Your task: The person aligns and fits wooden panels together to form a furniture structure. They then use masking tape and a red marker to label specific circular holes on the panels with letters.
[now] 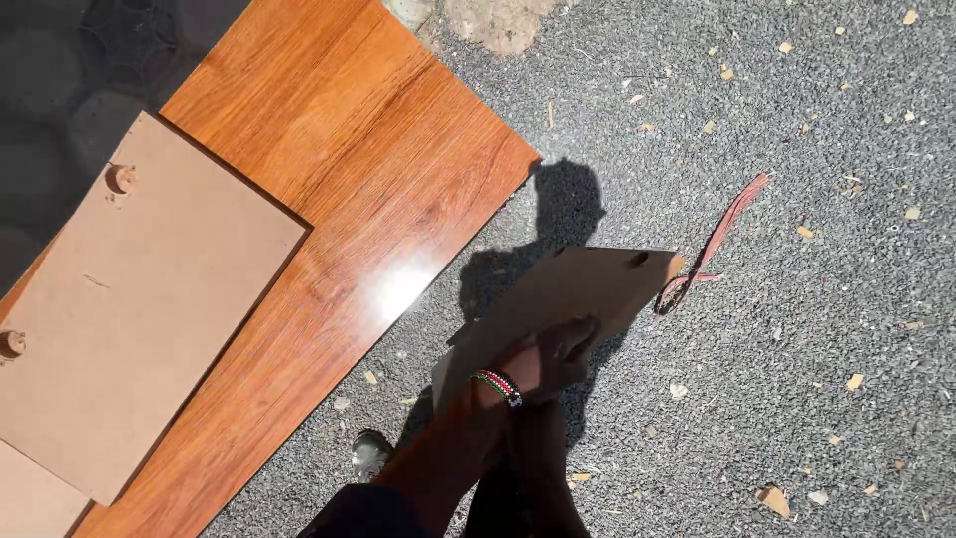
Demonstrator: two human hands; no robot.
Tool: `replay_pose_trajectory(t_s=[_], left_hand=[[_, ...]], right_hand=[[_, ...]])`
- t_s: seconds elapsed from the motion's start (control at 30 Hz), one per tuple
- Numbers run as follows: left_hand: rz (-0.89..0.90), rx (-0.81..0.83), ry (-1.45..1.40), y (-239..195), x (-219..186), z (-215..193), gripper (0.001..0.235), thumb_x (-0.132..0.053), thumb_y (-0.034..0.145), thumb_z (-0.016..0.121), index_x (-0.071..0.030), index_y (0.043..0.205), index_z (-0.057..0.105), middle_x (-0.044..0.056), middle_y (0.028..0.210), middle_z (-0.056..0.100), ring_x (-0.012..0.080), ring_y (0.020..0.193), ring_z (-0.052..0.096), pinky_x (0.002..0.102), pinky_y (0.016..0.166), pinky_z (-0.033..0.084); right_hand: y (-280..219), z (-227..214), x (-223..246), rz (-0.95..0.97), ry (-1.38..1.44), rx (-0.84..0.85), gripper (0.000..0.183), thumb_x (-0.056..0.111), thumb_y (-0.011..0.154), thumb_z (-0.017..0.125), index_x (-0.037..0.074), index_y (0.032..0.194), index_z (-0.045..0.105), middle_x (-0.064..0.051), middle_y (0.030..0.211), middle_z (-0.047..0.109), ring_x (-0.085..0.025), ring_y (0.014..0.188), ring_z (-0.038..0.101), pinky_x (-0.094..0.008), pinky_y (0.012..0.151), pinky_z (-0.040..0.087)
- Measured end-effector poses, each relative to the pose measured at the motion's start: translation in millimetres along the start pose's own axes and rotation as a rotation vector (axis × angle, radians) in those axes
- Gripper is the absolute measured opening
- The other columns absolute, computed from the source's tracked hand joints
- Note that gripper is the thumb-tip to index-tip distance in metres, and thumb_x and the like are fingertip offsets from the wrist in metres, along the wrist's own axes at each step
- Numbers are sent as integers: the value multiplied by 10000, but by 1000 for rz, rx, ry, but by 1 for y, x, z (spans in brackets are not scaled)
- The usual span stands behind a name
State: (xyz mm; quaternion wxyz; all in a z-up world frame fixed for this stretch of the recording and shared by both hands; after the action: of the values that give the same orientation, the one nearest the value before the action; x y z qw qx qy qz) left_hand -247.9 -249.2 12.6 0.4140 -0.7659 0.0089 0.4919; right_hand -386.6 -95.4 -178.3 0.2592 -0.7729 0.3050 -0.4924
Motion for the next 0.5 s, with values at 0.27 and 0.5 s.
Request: replay_pose_trajectory(t_s=[0.27, 0.5], left_hand=[[-170, -266, 23, 80, 186, 76, 879, -773, 1005, 566, -227, 1691, 632, 165, 1648, 721, 481, 1488, 678, 594, 1216, 555], [-48, -475, -573, 223, 247, 64, 574, -560, 1081, 777, -143, 1471, 720, 92, 1466, 887, 229, 1238, 854, 370, 1123, 614]], right_hand=[[-67, -247, 83, 60, 338, -78, 352, 62, 1025, 793, -75, 1336, 884, -226, 1255, 894, -312, 1144, 778, -388, 969, 553], [-128, -431, 222, 87, 74, -282, 467, -3, 1112, 708, -189, 1531, 796, -265, 1423, 791, -391, 1267, 672, -557, 1025, 477]])
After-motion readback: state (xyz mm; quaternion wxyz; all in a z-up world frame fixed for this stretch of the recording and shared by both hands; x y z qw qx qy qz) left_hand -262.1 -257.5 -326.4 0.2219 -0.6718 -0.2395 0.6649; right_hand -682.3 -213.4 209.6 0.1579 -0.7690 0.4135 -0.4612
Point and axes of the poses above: each hand's wrist, its own y-axis towards the middle knuckle, its own z-axis out of the palm, x = y × z, the point moved 9 cm from there along y, towards the middle knuckle
